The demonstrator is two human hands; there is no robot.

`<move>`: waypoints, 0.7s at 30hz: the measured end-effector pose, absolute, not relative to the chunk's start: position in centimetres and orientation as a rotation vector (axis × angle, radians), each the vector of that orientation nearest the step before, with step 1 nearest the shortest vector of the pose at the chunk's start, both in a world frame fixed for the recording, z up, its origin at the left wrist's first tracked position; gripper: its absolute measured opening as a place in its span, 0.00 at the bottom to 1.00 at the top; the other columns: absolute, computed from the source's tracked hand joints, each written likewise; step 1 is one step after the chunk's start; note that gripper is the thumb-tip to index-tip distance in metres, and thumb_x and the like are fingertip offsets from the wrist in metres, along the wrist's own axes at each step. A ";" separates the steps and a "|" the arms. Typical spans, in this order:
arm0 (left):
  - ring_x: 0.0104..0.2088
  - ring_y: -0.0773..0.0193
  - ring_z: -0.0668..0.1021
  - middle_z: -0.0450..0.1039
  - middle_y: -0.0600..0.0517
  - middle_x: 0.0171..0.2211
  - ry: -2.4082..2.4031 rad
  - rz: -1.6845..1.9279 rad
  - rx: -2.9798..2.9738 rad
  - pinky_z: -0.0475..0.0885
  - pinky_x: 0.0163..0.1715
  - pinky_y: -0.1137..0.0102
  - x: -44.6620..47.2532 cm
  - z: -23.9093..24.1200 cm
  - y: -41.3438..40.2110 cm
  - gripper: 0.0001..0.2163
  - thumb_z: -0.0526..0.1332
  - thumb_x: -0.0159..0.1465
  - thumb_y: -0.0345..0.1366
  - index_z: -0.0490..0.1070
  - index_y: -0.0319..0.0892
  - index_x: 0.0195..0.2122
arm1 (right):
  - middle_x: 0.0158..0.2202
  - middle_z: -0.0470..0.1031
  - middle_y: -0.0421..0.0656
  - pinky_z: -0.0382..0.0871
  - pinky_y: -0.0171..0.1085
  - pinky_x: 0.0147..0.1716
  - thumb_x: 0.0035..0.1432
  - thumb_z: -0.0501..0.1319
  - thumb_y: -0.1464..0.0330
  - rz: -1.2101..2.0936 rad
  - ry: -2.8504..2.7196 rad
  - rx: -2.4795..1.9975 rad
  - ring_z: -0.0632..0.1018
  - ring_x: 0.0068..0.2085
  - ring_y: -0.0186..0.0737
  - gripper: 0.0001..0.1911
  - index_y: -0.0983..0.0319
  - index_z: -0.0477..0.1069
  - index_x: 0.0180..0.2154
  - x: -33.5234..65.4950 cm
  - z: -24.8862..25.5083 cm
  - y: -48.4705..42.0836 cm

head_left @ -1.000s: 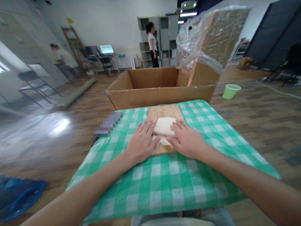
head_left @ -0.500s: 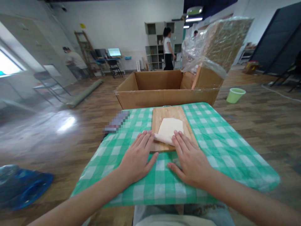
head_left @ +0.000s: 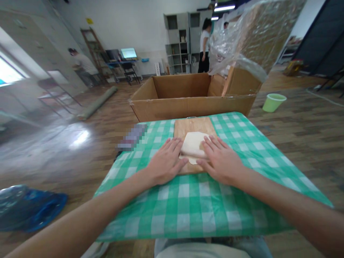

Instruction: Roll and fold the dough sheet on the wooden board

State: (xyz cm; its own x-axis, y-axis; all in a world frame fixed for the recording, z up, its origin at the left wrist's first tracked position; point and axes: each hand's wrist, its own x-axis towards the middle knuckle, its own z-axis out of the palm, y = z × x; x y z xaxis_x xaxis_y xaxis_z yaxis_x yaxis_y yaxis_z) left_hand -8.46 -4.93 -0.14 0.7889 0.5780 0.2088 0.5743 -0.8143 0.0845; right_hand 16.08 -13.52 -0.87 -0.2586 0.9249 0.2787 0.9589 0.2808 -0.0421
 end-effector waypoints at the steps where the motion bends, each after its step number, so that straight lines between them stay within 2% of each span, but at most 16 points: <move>1: 0.75 0.47 0.60 0.59 0.35 0.73 0.947 0.335 2.960 0.51 0.75 0.49 -7.7 -0.2 -3.8 0.33 0.42 0.77 0.53 0.57 0.31 0.72 | 0.72 0.62 0.62 0.51 0.58 0.73 0.75 0.40 0.46 -0.168 -2.304 -1.768 0.59 0.75 0.62 0.42 0.73 0.65 0.68 16.8 -0.7 -12.2; 5: 0.72 0.48 0.65 0.64 0.34 0.71 1.046 0.352 2.952 0.53 0.74 0.52 -5.3 -0.4 -0.4 0.33 0.39 0.78 0.52 0.61 0.30 0.70 | 0.72 0.63 0.61 0.53 0.62 0.71 0.77 0.37 0.48 -0.062 -2.308 -1.846 0.57 0.75 0.62 0.40 0.70 0.70 0.65 19.2 -0.5 -8.1; 9: 0.71 0.48 0.67 0.65 0.36 0.70 1.002 0.401 2.953 0.54 0.74 0.52 -5.4 -0.6 -0.6 0.32 0.41 0.78 0.52 0.62 0.33 0.70 | 0.73 0.59 0.64 0.51 0.60 0.72 0.76 0.37 0.47 -0.082 -2.288 -1.850 0.55 0.76 0.63 0.43 0.74 0.67 0.67 19.2 -0.4 -8.4; 12: 0.74 0.48 0.61 0.59 0.37 0.74 0.936 0.415 2.983 0.50 0.75 0.50 -7.1 -0.8 -2.8 0.33 0.46 0.77 0.54 0.57 0.35 0.74 | 0.74 0.57 0.65 0.53 0.57 0.73 0.75 0.41 0.45 -0.132 -2.289 -1.792 0.55 0.76 0.63 0.45 0.77 0.61 0.70 17.6 -0.4 -11.1; 16: 0.78 0.48 0.52 0.49 0.38 0.77 0.892 0.398 3.032 0.49 0.76 0.51 -9.8 -0.9 -6.4 0.39 0.51 0.75 0.55 0.45 0.35 0.77 | 0.76 0.54 0.62 0.53 0.58 0.73 0.72 0.48 0.44 -0.173 -2.285 -1.700 0.52 0.77 0.63 0.47 0.75 0.55 0.73 15.3 -0.7 -15.0; 21: 0.78 0.45 0.50 0.47 0.37 0.78 0.889 0.365 3.066 0.51 0.76 0.49 -11.9 -0.8 -9.7 0.44 0.54 0.73 0.58 0.39 0.35 0.79 | 0.77 0.49 0.62 0.53 0.59 0.73 0.70 0.54 0.44 -0.187 -2.306 -1.633 0.51 0.77 0.63 0.48 0.75 0.53 0.74 13.9 -1.6 -18.1</move>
